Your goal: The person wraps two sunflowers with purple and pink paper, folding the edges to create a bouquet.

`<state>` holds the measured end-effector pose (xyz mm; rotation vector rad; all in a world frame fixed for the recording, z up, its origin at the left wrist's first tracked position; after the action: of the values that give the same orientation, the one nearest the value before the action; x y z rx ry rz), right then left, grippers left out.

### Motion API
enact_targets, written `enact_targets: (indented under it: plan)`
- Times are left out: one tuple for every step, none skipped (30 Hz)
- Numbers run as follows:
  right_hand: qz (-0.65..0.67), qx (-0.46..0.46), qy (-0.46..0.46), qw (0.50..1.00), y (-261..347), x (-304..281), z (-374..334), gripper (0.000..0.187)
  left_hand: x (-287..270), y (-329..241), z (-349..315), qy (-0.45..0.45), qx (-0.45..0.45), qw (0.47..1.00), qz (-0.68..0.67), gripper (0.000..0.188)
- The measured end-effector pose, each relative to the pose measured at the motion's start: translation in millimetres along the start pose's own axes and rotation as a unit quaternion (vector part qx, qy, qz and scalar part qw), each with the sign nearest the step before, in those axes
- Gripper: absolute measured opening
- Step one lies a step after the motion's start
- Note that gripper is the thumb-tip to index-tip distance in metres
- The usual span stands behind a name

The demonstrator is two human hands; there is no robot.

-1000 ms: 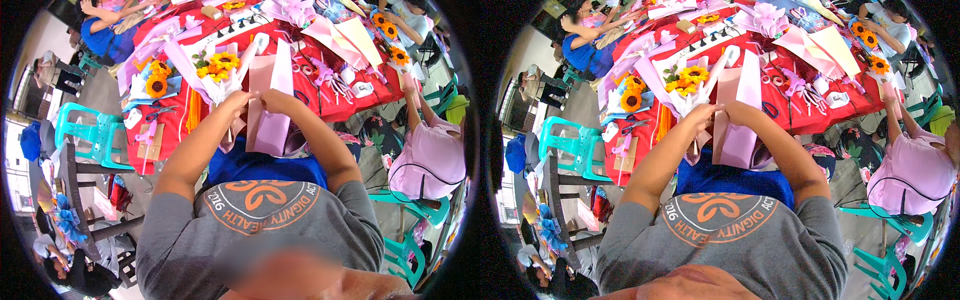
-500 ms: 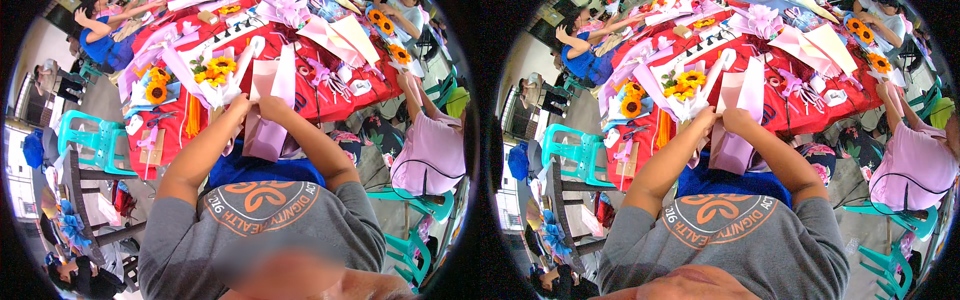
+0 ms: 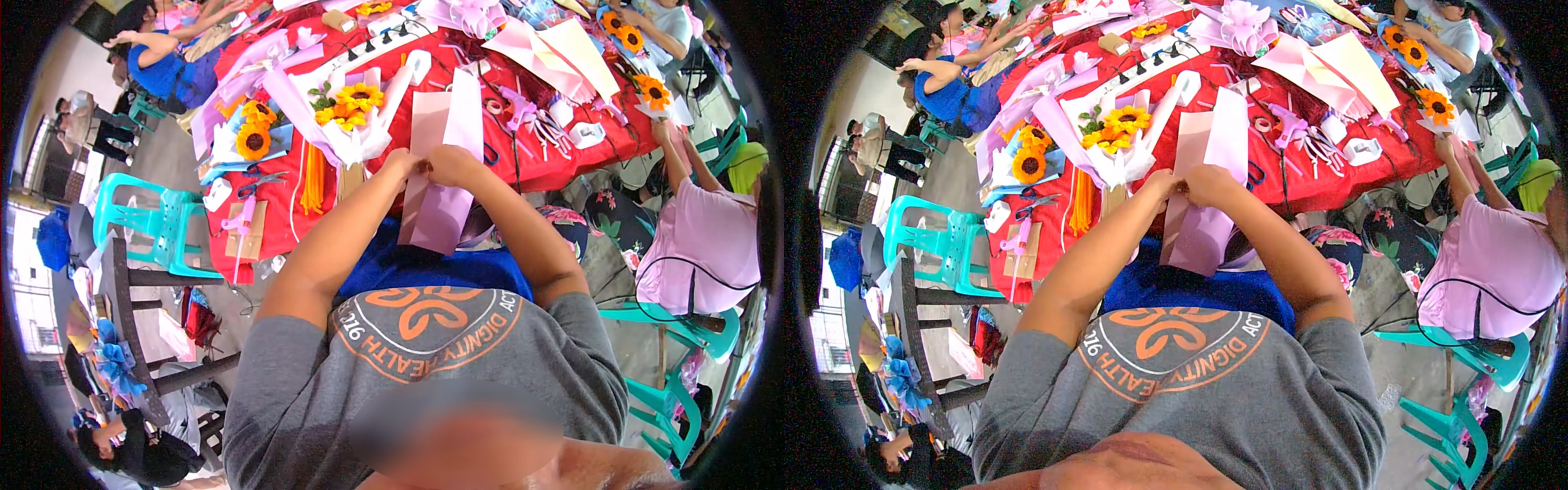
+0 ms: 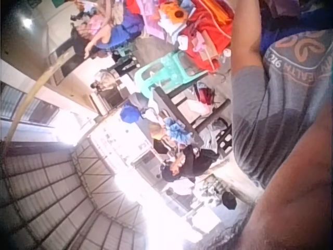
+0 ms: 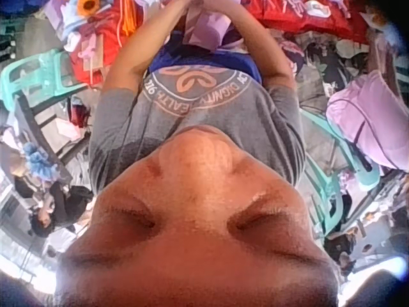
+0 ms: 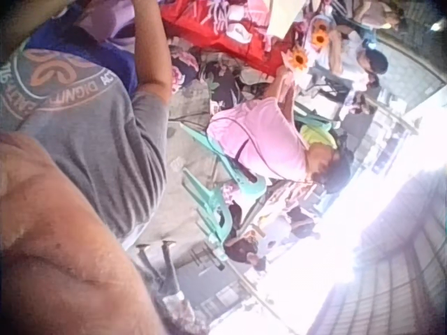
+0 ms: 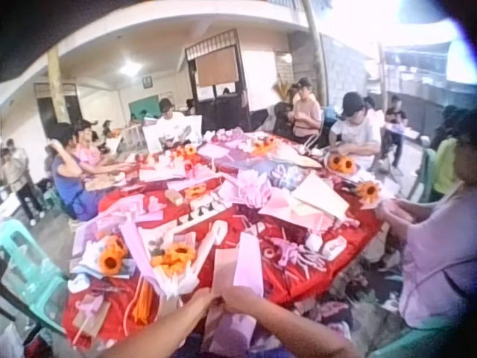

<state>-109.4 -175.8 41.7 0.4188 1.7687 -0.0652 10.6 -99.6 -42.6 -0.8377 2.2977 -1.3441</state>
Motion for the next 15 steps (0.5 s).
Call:
enact_targets:
  plan:
    - [-0.007, -0.020, -0.005, 1.000, 10, -2, 6, 0.020, -22, 18, 20, 0.017, 0.011, 1.000, -0.010, 0.030]
    - [0.005, -0.049, -0.023, 0.999, 14, 5, 14, 0.020, -35, 28, 30, 0.040, 0.018, 0.999, -0.017, 0.038]
    - [0.023, -0.057, -0.037, 0.997, 6, 15, 17, 0.021, -26, 25, 29, 0.048, 0.012, 0.999, -0.014, 0.038]
    - [0.030, -0.043, -0.033, 0.998, -4, 22, 15, 0.021, -11, 15, 20, 0.040, -0.031, 0.999, 0.006, 0.035]
    - [0.025, -0.040, -0.026, 0.999, -9, 25, 12, 0.020, 0, 6, 10, 0.027, -0.070, 0.997, 0.026, 0.032]
    - [0.016, -0.045, -0.020, 0.999, -9, 24, 11, 0.020, 3, 2, 5, 0.029, -0.071, 0.997, 0.027, 0.032]
    - [0.016, -0.043, -0.019, 0.999, -11, 23, 9, 0.020, 6, -1, 1, 0.041, -0.071, 0.997, 0.005, 0.029]
    - [0.021, -0.051, -0.023, 0.998, -12, 22, 7, 0.021, 9, -4, -4, 0.054, -0.071, 0.996, -0.016, 0.026]
    - [0.022, -0.066, -0.028, 0.997, -9, 19, 8, 0.021, 5, -2, 0, 0.049, -0.069, 0.996, -0.019, 0.026]
    - [0.021, -0.070, -0.029, 0.997, -7, 18, 8, 0.021, 1, 1, 4, 0.031, -0.082, 0.996, -0.008, 0.024]
    - [0.033, -0.087, -0.036, 0.995, -6, 17, 9, 0.022, -3, 4, 8, 0.013, -0.095, 0.995, 0.003, 0.022]
    - [0.048, -0.098, -0.042, 0.993, -8, 18, 8, 0.023, -1, 4, 8, 0.015, -0.097, 0.995, 0.004, 0.022]
    - [0.049, -0.096, -0.041, 0.993, -10, 19, 7, 0.023, 1, 5, 8, 0.025, -0.095, 0.995, -0.009, 0.021]
    - [0.045, -0.096, -0.043, 0.993, -12, 20, 6, 0.024, 4, 6, 9, 0.035, -0.093, 0.995, -0.023, 0.020]
    - [0.041, -0.100, -0.045, 0.993, -11, 18, 4, 0.025, 3, 8, 11, 0.033, -0.094, 0.995, -0.024, 0.020]
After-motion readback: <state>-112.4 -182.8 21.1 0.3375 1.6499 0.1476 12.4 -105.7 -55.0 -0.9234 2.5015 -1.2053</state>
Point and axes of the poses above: each hand's wrist, its own z-axis towards the middle knuckle, its own x-axis out of the palm, y = z × x, the point moved 1 cm from there along z, towards the middle knuckle, and after that the axes turned 8 degrees about -z, right-handed, at the moved point
